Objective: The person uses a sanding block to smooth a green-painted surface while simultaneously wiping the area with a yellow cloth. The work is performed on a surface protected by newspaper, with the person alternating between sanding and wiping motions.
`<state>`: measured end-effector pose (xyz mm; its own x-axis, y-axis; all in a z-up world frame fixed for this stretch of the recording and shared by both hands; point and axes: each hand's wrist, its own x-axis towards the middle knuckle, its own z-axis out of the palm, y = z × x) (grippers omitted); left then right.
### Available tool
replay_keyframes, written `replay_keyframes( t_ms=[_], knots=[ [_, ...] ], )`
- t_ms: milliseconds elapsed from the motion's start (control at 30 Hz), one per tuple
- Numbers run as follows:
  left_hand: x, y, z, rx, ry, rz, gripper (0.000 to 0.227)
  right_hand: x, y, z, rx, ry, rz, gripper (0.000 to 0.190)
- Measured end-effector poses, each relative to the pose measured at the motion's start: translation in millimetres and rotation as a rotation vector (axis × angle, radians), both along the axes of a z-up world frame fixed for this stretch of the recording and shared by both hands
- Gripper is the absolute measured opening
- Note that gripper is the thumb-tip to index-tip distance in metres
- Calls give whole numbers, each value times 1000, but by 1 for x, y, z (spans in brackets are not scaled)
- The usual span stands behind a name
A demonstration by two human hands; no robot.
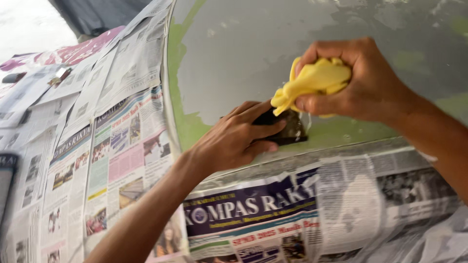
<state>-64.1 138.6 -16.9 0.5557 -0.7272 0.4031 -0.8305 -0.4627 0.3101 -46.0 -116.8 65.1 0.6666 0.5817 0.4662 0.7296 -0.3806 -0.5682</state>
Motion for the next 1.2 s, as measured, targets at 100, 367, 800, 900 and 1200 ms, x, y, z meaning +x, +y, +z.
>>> replay_keyframes(
  t_ms=[100, 367, 800, 900, 1200],
  knots=[
    [7, 3, -8, 50, -47, -55, 50, 0, 16, 0, 35, 59, -21, 27],
    [-54, 91, -24, -106, -62, -18, 49, 25, -26, -38, -204, -146, -413, 35],
    [-7, 13, -14, -134, -130, -85, 43, 96, -76, -33, 146, 726, 63, 38],
    [-7, 19, -17, -210, -249, -44, 44, 102, -75, -37, 64, 627, 158, 36],
    [-8, -22, -9, -93, -101, -52, 50, 103, -68, -33, -26, 378, 9, 33]
  ],
)
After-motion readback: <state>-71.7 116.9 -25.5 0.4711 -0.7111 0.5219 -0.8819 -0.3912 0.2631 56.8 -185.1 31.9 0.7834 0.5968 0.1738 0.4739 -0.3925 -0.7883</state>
